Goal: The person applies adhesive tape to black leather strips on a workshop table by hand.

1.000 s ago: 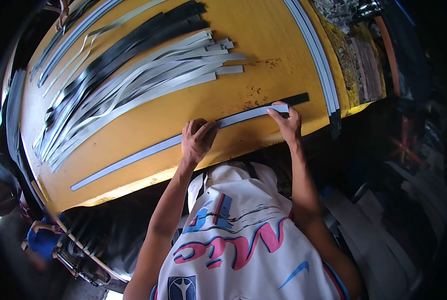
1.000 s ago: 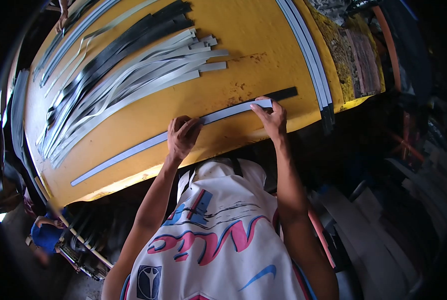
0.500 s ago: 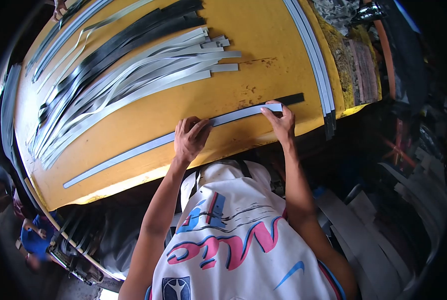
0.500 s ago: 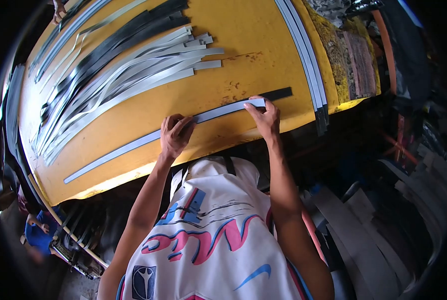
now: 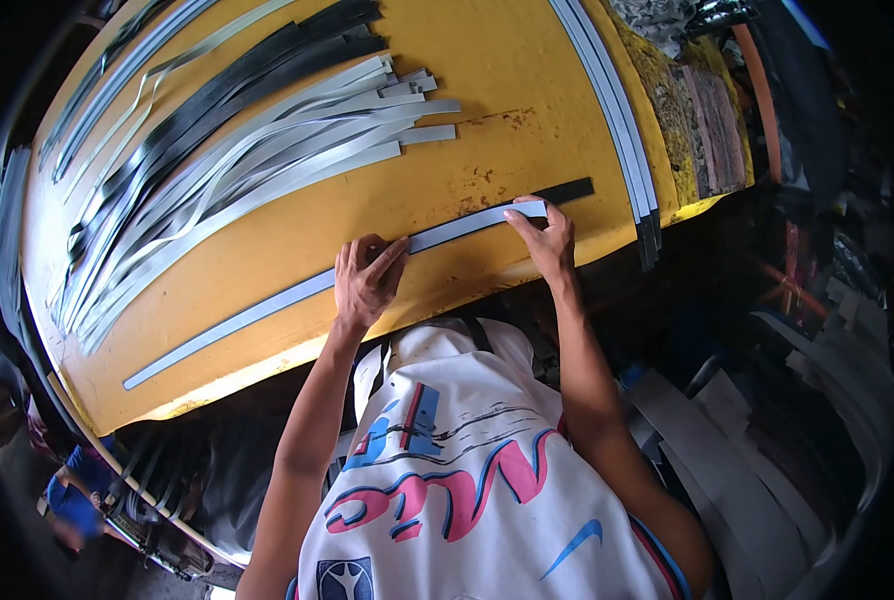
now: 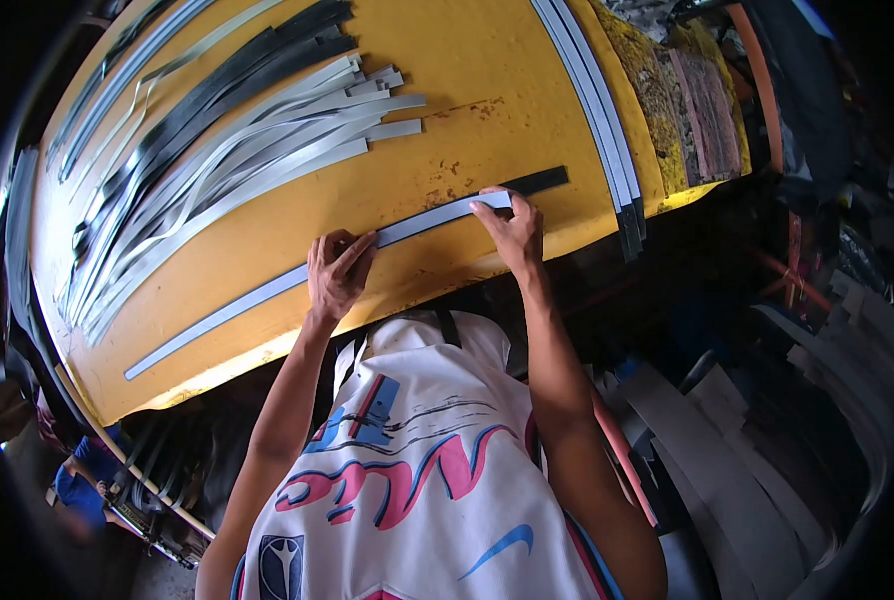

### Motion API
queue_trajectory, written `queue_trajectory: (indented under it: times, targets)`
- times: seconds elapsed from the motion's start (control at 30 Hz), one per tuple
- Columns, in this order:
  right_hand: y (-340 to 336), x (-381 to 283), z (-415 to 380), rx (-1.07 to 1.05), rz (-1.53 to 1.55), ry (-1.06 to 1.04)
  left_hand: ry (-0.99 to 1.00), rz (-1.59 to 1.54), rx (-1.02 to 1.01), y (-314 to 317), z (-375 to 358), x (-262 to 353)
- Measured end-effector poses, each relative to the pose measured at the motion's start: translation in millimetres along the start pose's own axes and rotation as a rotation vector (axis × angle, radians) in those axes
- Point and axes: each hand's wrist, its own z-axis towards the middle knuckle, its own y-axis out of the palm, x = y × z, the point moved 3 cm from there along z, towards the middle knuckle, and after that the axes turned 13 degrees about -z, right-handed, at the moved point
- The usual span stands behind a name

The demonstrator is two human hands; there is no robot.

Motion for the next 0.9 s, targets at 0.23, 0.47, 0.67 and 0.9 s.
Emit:
queue_trajectory:
  times: [0.23, 0.47, 0.67, 0.9]
  targets:
    - [1.4, 1.9, 0.9, 0.0, -0.009, 0.004, 0.013, 0.061, -0.078, 1.7, -2.5, 0.7]
    - [1.5, 2.9, 1.7, 0.006, -0.039, -0.022, 0.112, 0.0, -0.289, 29.0, 8.5, 21.6]
    - [2.6, 3.6, 1.5, -0.01, -0.021, 0.032, 0.196, -0.012, -0.381, 73.8, 28.7, 46.3]
    - [-10.6, 2.5, 6.7, -0.127, 0.134, 0.245, 0.212, -0.015, -0.283, 82.6, 32.0, 48.7]
